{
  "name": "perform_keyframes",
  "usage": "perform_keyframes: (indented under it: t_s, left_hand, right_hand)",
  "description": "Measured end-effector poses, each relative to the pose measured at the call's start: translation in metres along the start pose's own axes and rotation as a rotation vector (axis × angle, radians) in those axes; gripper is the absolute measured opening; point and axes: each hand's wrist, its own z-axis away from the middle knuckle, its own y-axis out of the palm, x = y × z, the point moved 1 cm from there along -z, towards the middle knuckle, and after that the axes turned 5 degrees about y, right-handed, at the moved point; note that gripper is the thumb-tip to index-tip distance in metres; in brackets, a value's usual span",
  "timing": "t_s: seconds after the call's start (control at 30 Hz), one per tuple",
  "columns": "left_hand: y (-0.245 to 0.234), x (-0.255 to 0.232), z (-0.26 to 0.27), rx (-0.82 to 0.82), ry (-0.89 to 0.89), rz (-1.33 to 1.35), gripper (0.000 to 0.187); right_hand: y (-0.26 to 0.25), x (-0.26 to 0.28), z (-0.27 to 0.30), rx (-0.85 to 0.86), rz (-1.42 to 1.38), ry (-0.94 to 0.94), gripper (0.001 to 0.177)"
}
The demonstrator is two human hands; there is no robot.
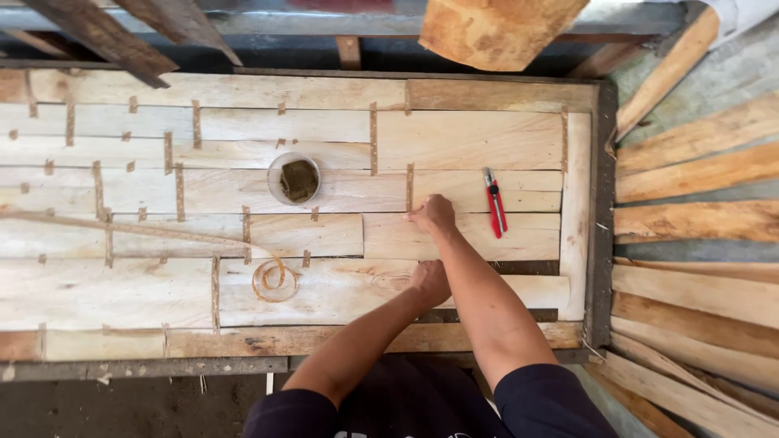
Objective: Applying glue and thin wood strips to a larger wooden panel.
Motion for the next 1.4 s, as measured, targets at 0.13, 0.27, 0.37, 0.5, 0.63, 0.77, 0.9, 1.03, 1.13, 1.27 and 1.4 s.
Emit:
perform_keyframes:
  t_s: [0.13,0.27,0.37,0.5,0.63,0.77,0.9,1.03,1.13,1.27,1.4]
  left_hand:
    - [-0.017,-0.003,0.023,-0.292,-0.018,0.284,0.027]
    - [-0.047,0.023,0.064,-0.179,-0.23,0.495,0.032]
    - [-0.041,0.045,0.087,-0.225,-0.328,0.589,0.031]
    - [-0.033,0.082,0.113,-0.667,-0.449,0.902,0.021]
    - [-0.021,0.135,0.142,-0.932,-0.487,0.831,0.027]
    - [-0.048,0.137,0.183,-1.098,-0.65,0.767,0.051]
    - [-0.016,0.138,0.186,-0.923,-0.72,0.369,0.07]
    - [0.014,0.104,0.184,-0.488,-0.523,0.256,0.057]
    - [0.018,0.087,0.189,-0.486,-0.436,0.137,0.069]
    - [0.03,0.088,0.185,-0.331,-0.431,0.111,0.074]
    - [0.038,0.092,0.18,-0.314,-0.42,0.073,0.074]
  right_hand:
    - [0.003,-0.007,0.008,-0.05,0.033,-0.092,0.049]
    - [0.003,-0.01,0.007,-0.057,-0.044,-0.176,0.044]
    - [0.009,-0.016,0.003,-0.025,-0.033,-0.239,0.043]
    - [0.013,-0.02,0.006,-0.052,-0.019,-0.315,0.044]
    - [0.015,-0.02,0.015,-0.067,-0.05,-0.341,0.041]
    - [0.014,-0.025,0.038,-0.129,-0.068,-0.433,0.032]
    - [0.009,-0.028,0.091,-0.307,-0.078,-0.715,0.03]
    - [0.033,-0.043,0.12,-0.201,-0.011,-0.685,0.028]
    - [0.034,-0.045,0.155,-0.202,0.149,-0.702,0.033]
    - [0.038,-0.049,0.172,-0.173,0.197,-0.628,0.035]
    - [0.052,-0.065,0.169,-0.235,0.285,-0.748,0.046]
